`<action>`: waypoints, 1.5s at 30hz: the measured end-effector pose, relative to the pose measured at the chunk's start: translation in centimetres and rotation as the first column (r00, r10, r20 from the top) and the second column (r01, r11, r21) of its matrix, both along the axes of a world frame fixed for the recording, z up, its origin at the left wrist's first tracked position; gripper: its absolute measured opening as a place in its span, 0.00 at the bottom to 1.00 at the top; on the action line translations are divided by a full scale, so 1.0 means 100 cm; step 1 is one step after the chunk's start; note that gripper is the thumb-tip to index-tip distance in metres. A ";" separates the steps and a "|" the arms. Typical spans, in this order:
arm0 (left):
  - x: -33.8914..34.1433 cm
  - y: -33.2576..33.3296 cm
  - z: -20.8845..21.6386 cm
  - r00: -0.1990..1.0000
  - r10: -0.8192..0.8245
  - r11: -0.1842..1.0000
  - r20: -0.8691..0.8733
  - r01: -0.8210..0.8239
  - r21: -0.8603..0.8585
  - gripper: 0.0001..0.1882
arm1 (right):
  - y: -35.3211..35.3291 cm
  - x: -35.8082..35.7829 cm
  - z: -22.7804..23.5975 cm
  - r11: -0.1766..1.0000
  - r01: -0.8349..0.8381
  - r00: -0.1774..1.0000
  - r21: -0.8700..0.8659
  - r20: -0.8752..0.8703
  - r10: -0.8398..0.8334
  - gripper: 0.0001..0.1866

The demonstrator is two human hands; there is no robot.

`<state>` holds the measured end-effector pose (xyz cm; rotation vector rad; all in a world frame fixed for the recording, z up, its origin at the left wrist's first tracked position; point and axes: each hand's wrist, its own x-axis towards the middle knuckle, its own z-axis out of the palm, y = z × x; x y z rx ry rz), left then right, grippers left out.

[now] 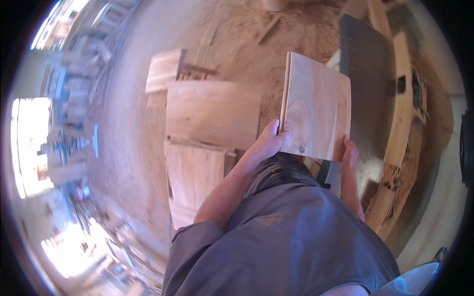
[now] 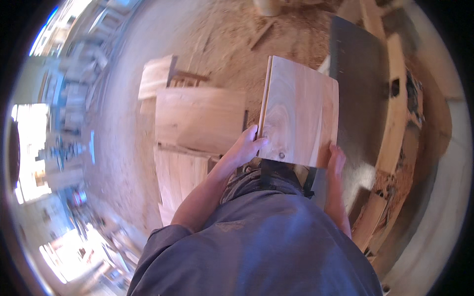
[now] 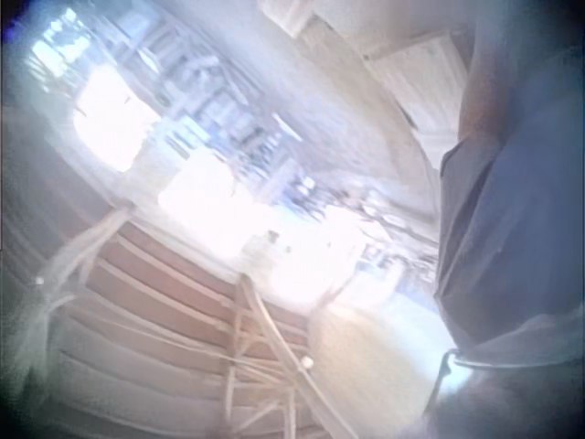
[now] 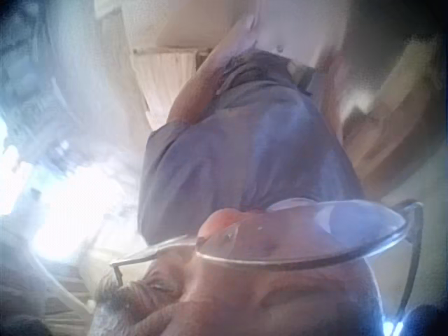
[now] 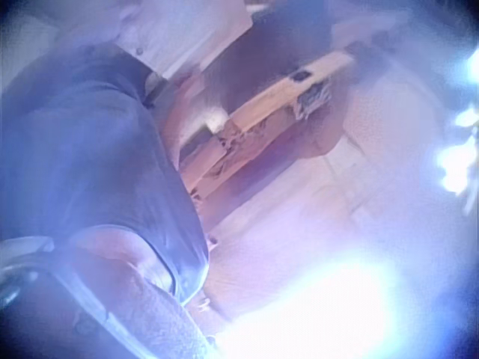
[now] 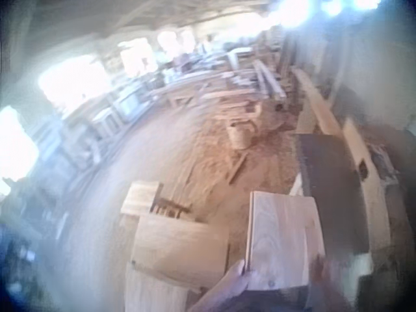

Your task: The person shapes the edges of wood panels using a shaper machine, measures the dimensions with a tape measure, and clears wood shavings from the workspace with a hammer and by hand.

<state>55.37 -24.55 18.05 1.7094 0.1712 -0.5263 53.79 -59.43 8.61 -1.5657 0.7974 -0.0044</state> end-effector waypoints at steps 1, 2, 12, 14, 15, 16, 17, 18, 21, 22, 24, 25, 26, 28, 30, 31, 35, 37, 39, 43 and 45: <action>-0.023 0.014 0.001 1.000 0.010 0.998 0.016 -0.011 0.055 0.13 | 0.013 -0.012 -0.006 0.997 -0.082 0.997 -0.008 0.012 0.082 0.13; -0.052 0.033 -0.014 0.997 0.078 0.993 0.003 -0.078 0.090 0.12 | 0.033 -0.026 -0.008 0.986 -0.165 0.986 -0.008 0.010 0.165 0.13; -0.293 0.126 -0.015 0.650 0.747 0.635 -0.140 -0.759 -0.142 0.18 | 0.231 -0.055 0.044 0.595 -0.731 0.630 -0.336 0.004 0.777 0.19; -0.325 0.135 -0.028 0.548 0.797 0.568 -0.254 -0.823 0.005 0.15 | 0.272 -0.061 0.059 0.481 -0.743 0.559 -0.465 -0.037 0.828 0.21; -0.330 0.135 -0.030 0.535 0.810 0.542 -0.239 -0.839 -0.040 0.13 | 0.284 -0.067 0.045 0.464 -0.697 0.536 -0.547 0.033 0.844 0.19; -0.334 0.134 -0.031 0.528 0.817 0.523 -0.232 -0.848 -0.088 0.11 | 0.295 -0.070 0.030 0.372 -0.652 0.485 -0.661 0.014 0.874 0.20; -0.348 0.138 -0.035 0.448 0.860 0.458 -0.243 -0.889 -0.016 0.09 | 0.313 -0.082 0.039 0.339 -0.758 0.469 -0.557 -0.104 0.877 0.20; -0.350 0.138 -0.038 0.387 0.891 0.414 -0.238 -0.907 0.073 0.10 | 0.314 -0.081 0.044 0.185 -0.882 0.293 -0.434 -0.197 0.936 0.20; -0.388 0.177 -0.094 0.575 0.814 0.390 0.085 -0.649 0.653 0.45 | 0.312 -0.101 0.040 0.127 -0.711 0.219 -0.692 -0.047 0.975 0.16; -0.384 0.181 -0.095 0.509 0.861 0.424 0.019 -0.737 0.527 0.47 | 0.297 -0.103 0.046 0.178 -0.720 0.267 -0.671 -0.031 0.963 0.16; -0.351 0.182 -0.086 0.459 0.883 0.442 -0.095 -0.747 0.497 0.40 | 0.267 -0.104 0.073 0.296 -0.724 0.374 -0.623 0.006 0.927 0.16; -0.341 0.181 -0.085 0.423 0.894 0.438 -0.148 -0.752 0.492 0.37 | 0.245 -0.107 0.077 0.360 -0.703 0.451 -0.614 0.006 0.892 0.16; -0.345 0.192 -0.090 0.687 0.720 0.618 -0.096 -0.572 0.539 0.33 | 0.217 -0.117 0.080 0.422 -0.674 0.529 -0.606 0.003 0.849 0.17; -0.342 0.195 -0.100 0.827 0.557 0.710 -0.071 -0.430 0.558 0.33 | 0.155 -0.153 0.083 0.501 -0.580 0.655 -0.643 -0.002 0.756 0.17; -0.333 0.195 -0.104 0.750 0.643 0.704 -0.155 -0.499 0.505 0.33 | 0.101 -0.201 0.085 0.623 -0.487 0.823 -0.612 -0.083 0.562 0.16; -0.332 0.190 -0.107 0.738 0.650 0.707 -0.183 -0.498 0.502 0.33 | 0.076 -0.235 0.092 0.693 -0.362 0.899 -0.624 -0.039 0.435 0.15; -0.312 0.197 -0.123 0.768 0.604 0.731 -0.211 -0.430 0.530 0.34 | 0.008 -0.357 0.093 0.656 -0.167 0.954 -0.736 -0.289 -0.080 0.18; -0.309 0.200 -0.127 0.773 0.596 0.732 -0.216 -0.413 0.542 0.34 | -0.015 -0.416 0.084 0.491 -0.096 0.906 -0.866 -0.280 -0.317 0.23; -0.307 0.211 -0.125 0.765 0.609 0.720 -0.208 -0.424 0.549 0.35 | -0.027 -0.430 0.102 0.640 -0.112 0.819 -0.760 -0.435 -0.375 0.26; -0.327 0.244 -0.127 0.689 0.696 0.669 -0.202 -0.519 0.532 0.35 | -0.018 -0.430 0.097 0.739 -0.318 0.774 -0.595 -0.612 -0.160 0.33; -0.359 0.278 -0.116 0.574 0.799 0.576 -0.180 -0.641 0.507 0.36 | 0.005 -0.429 0.079 0.639 -0.430 0.826 -0.637 -0.564 -0.006 0.34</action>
